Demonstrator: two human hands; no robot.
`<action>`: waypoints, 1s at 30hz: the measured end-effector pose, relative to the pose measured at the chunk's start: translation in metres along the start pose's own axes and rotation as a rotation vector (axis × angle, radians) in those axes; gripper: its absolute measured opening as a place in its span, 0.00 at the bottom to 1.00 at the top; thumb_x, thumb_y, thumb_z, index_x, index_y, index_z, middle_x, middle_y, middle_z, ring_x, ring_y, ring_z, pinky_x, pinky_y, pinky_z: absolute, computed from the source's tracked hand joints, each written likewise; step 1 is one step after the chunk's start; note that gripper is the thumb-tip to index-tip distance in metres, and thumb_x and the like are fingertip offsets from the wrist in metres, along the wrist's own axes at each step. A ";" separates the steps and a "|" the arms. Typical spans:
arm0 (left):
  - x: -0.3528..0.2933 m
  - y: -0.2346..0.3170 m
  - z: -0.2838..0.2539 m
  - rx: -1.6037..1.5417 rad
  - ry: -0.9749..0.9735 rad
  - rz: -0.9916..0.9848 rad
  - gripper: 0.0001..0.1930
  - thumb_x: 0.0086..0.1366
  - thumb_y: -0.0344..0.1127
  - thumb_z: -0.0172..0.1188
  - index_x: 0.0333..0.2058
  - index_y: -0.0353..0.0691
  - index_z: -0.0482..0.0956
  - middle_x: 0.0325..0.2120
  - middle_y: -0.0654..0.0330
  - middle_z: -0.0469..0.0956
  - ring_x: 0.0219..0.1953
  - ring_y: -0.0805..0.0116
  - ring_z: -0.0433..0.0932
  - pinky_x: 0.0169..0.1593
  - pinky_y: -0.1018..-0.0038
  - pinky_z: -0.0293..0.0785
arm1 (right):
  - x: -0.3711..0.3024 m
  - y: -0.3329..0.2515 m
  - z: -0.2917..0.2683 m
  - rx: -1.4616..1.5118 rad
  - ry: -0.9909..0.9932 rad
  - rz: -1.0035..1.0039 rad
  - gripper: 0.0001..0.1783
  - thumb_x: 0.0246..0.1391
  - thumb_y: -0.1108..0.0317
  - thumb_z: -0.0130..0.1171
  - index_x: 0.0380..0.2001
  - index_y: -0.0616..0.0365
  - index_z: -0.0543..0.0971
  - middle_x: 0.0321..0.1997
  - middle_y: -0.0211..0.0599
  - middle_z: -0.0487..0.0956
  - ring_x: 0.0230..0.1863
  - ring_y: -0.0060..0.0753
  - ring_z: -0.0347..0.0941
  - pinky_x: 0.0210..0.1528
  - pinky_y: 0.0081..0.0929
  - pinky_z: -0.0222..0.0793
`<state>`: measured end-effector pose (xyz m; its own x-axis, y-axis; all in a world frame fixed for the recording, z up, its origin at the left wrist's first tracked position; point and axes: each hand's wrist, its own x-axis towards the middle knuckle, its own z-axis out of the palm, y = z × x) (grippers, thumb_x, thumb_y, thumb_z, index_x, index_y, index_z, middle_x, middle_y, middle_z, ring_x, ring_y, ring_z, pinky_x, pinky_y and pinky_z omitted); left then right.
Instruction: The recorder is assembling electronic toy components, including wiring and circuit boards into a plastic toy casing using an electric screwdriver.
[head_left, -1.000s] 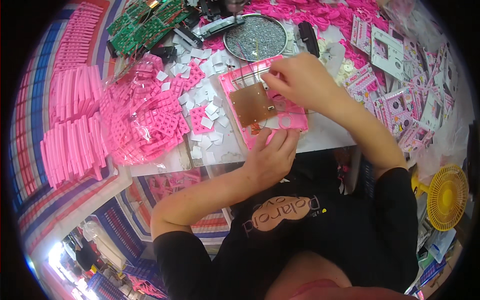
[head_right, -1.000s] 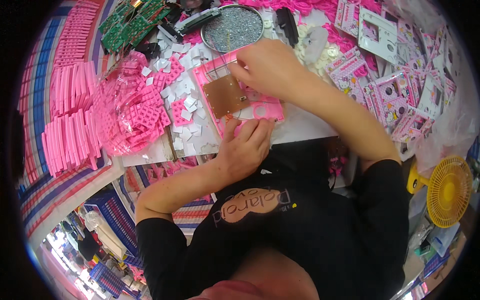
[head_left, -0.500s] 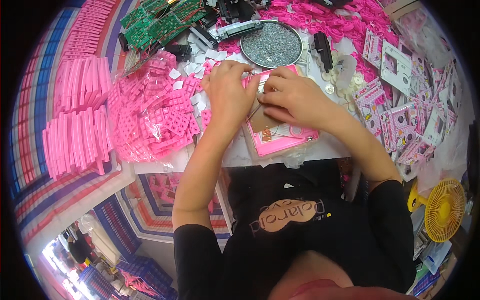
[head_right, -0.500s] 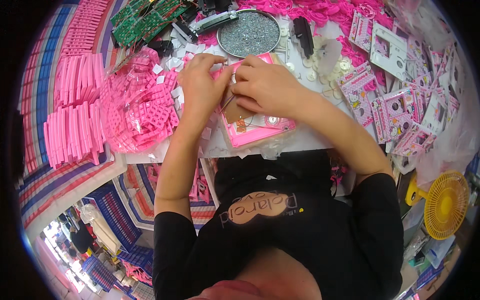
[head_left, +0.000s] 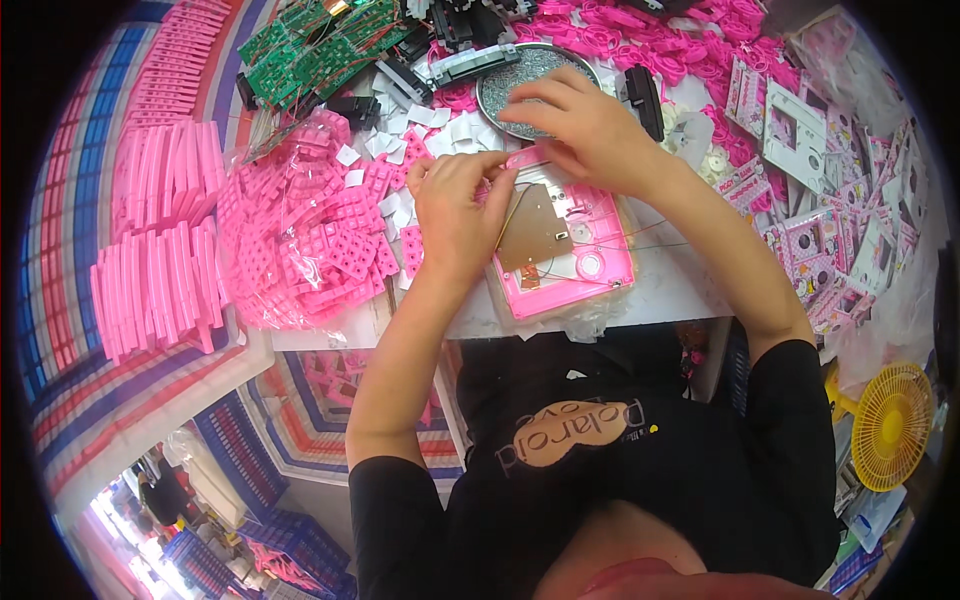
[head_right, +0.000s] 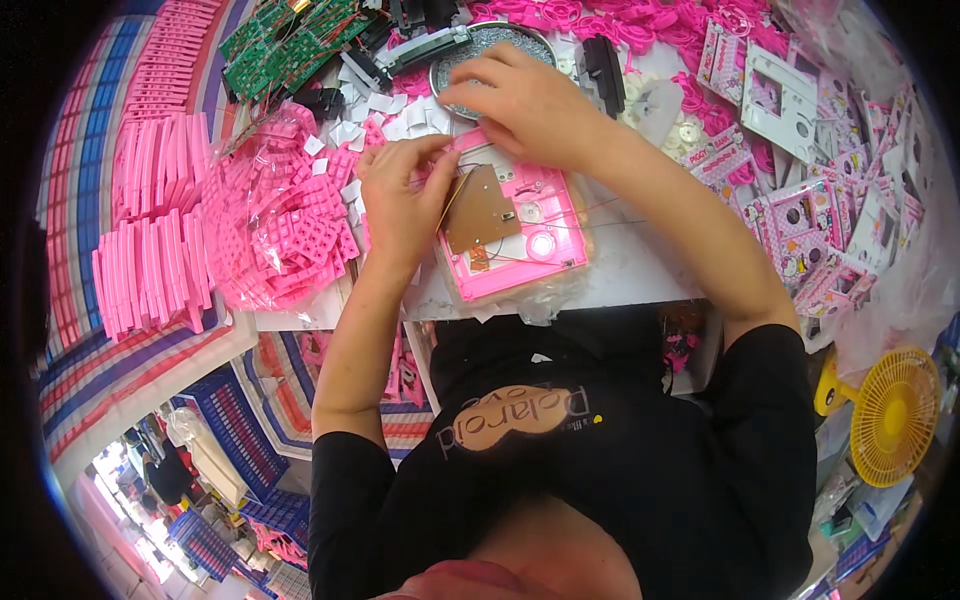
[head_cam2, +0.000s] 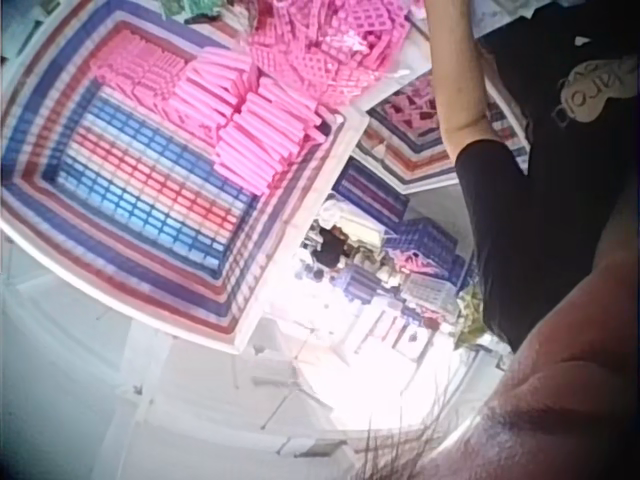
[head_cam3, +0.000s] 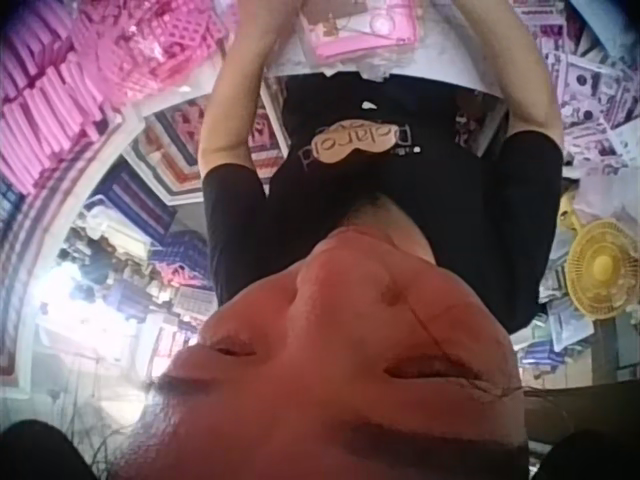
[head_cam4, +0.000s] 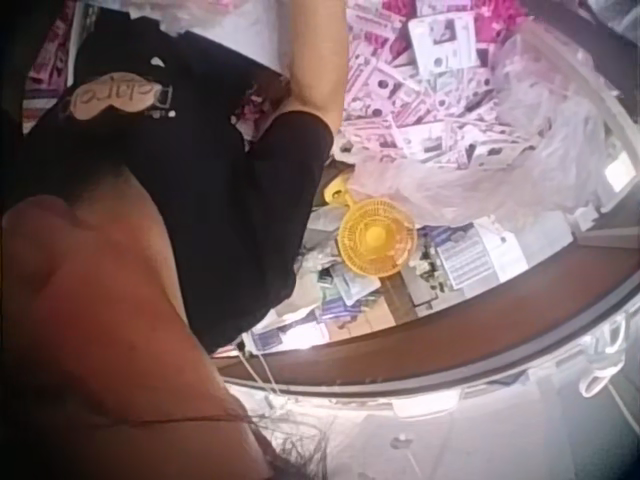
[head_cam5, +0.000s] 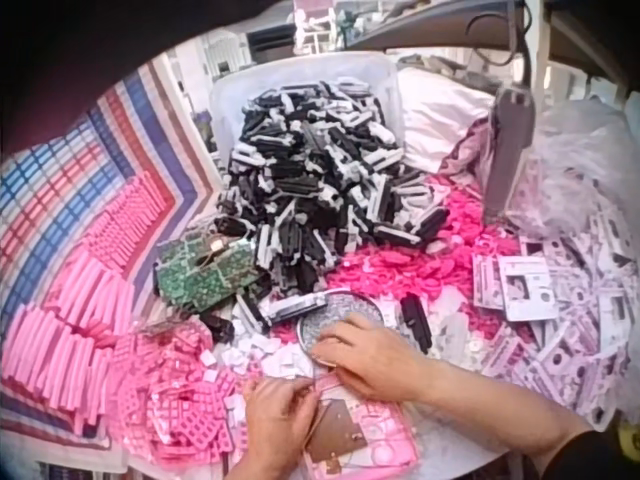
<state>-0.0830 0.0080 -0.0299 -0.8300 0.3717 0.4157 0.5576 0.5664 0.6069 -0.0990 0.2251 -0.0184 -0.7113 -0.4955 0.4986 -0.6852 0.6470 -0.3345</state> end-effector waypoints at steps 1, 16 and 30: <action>0.000 0.001 0.001 -0.011 0.004 -0.006 0.06 0.59 0.35 0.68 0.36 0.42 0.86 0.27 0.63 0.82 0.30 0.68 0.77 0.49 0.66 0.63 | 0.006 0.003 0.006 -0.002 0.044 -0.035 0.17 0.46 0.73 0.66 0.43 0.54 0.80 0.47 0.37 0.78 0.52 0.45 0.72 0.50 0.38 0.73; 0.024 0.015 -0.013 0.081 -0.315 0.063 0.04 0.55 0.35 0.66 0.28 0.43 0.82 0.26 0.65 0.79 0.38 0.64 0.75 0.50 0.60 0.63 | -0.026 -0.055 -0.014 -0.318 -0.251 0.149 0.04 0.43 0.68 0.61 0.25 0.54 0.81 0.31 0.34 0.78 0.42 0.39 0.72 0.44 0.33 0.72; 0.050 0.038 0.015 0.404 -0.622 0.529 0.05 0.52 0.36 0.65 0.26 0.43 0.82 0.27 0.60 0.80 0.40 0.57 0.77 0.49 0.55 0.68 | -0.046 -0.078 -0.027 -0.193 -0.216 0.373 0.07 0.46 0.71 0.61 0.32 0.58 0.78 0.34 0.38 0.77 0.41 0.44 0.74 0.40 0.39 0.76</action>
<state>-0.1037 0.0588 0.0040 -0.3876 0.9198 0.0613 0.9187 0.3799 0.1083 -0.0087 0.2133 0.0064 -0.9339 -0.3042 0.1879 -0.3490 0.8898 -0.2941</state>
